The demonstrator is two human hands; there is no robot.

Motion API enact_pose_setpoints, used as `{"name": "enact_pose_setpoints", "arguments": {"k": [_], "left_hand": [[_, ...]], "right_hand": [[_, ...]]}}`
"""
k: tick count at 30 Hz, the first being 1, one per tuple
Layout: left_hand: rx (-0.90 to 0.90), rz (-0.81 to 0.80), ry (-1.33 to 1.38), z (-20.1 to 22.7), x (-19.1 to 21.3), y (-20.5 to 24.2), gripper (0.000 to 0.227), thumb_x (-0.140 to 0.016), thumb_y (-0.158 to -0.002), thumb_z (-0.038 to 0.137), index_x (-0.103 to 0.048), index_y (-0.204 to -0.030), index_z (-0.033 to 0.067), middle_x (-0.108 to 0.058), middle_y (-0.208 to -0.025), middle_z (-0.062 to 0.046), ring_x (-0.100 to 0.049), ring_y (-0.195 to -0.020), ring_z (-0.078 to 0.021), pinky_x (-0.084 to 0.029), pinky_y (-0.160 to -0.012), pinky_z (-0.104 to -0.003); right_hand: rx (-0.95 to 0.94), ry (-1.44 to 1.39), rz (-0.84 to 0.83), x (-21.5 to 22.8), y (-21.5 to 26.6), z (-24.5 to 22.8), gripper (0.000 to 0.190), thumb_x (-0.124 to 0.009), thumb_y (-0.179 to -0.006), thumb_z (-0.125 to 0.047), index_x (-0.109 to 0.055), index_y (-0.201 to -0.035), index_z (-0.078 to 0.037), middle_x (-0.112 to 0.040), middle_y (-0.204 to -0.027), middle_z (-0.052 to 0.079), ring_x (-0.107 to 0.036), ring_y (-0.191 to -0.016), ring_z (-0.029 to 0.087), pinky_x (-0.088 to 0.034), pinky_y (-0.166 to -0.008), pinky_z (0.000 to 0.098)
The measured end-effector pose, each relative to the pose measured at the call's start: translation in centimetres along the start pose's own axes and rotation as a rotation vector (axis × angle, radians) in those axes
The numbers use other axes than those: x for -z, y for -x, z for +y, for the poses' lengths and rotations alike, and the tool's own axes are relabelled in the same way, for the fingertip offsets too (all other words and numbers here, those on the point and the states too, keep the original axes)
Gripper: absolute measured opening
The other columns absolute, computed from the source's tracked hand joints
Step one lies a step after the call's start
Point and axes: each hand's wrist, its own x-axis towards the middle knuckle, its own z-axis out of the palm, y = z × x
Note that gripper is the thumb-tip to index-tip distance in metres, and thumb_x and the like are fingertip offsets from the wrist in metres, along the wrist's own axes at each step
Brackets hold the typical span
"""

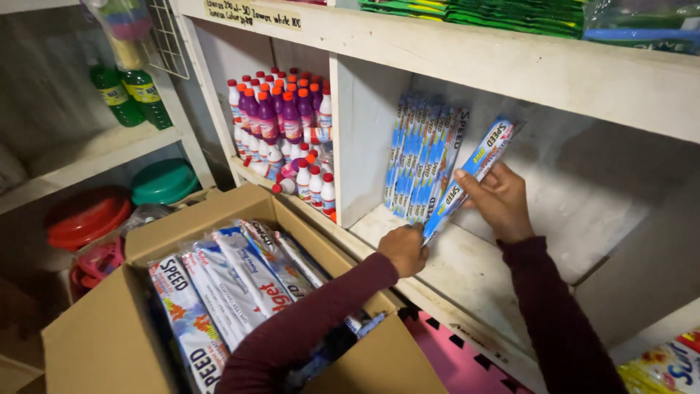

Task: The person takes long, rectangular packages labeled 'SPEED' from a cardboard box and places them upright on a white shelf. The person handles the packages by hand, arranging them in a row next to other similar items already on the shelf.

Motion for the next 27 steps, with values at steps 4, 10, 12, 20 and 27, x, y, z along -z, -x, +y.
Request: {"name": "enact_pose_setpoints", "arguments": {"k": [4,10,12,20,27], "left_hand": [[0.019,0.116,0.096,-0.1,-3.1,-2.9,0.031,-0.071,-0.082,0.019,-0.064,-0.106,0.0001,-0.071,-0.095,-0.027,-0.070,-0.090,-0.0458,-0.057,-0.080,-0.055],[0.144,0.125,0.153,-2.2,-10.4,-6.1,0.030,-0.074,-0.083,0.018,-0.063,-0.104,-0.0005,-0.069,-0.099,-0.029,-0.068,-0.091,-0.0481,-0.056,-0.082,-0.056],[0.142,0.176,0.177,-2.5,-11.4,-6.9,0.032,-0.074,-0.081,0.016,-0.062,-0.106,-0.0006,-0.069,-0.100,-0.029,-0.069,-0.091,-0.0482,-0.056,-0.081,-0.056],[0.242,0.248,0.250,-2.5,-10.3,-8.4,0.033,-0.077,-0.078,0.015,-0.061,-0.105,0.0034,-0.070,-0.097,-0.026,-0.069,-0.090,-0.0473,-0.056,-0.080,-0.056],[0.326,0.226,0.209,-5.4,-13.1,-10.4,0.022,-0.076,-0.077,0.015,-0.068,-0.094,0.0036,-0.071,-0.093,-0.026,-0.070,-0.089,-0.0450,-0.057,-0.080,-0.054]], "right_hand": [[0.040,0.085,0.048,1.8,-2.8,0.7,0.025,-0.076,-0.096,-0.020,-0.066,-0.112,-0.003,-0.074,-0.098,0.004,-0.068,-0.078,0.007,-0.052,-0.060,0.0217],[0.112,0.173,0.181,3.0,-6.6,2.2,0.024,-0.080,-0.093,-0.017,-0.068,-0.107,-0.002,-0.070,-0.089,0.003,-0.063,-0.069,0.007,-0.049,-0.057,0.0227],[0.141,0.237,0.210,3.4,-7.8,3.6,0.028,-0.083,-0.091,-0.019,-0.066,-0.105,0.000,-0.069,-0.087,0.004,-0.063,-0.070,0.008,-0.050,-0.058,0.0239],[0.186,0.569,0.352,4.3,-12.1,7.9,0.045,-0.089,-0.085,-0.029,-0.065,-0.101,0.005,-0.070,-0.085,0.007,-0.065,-0.075,0.016,-0.054,-0.069,0.0317],[0.204,0.615,0.409,4.0,-14.5,10.8,0.042,-0.093,-0.081,-0.030,-0.067,-0.091,0.003,-0.069,-0.082,0.009,-0.064,-0.072,0.017,-0.053,-0.067,0.0336]]}}
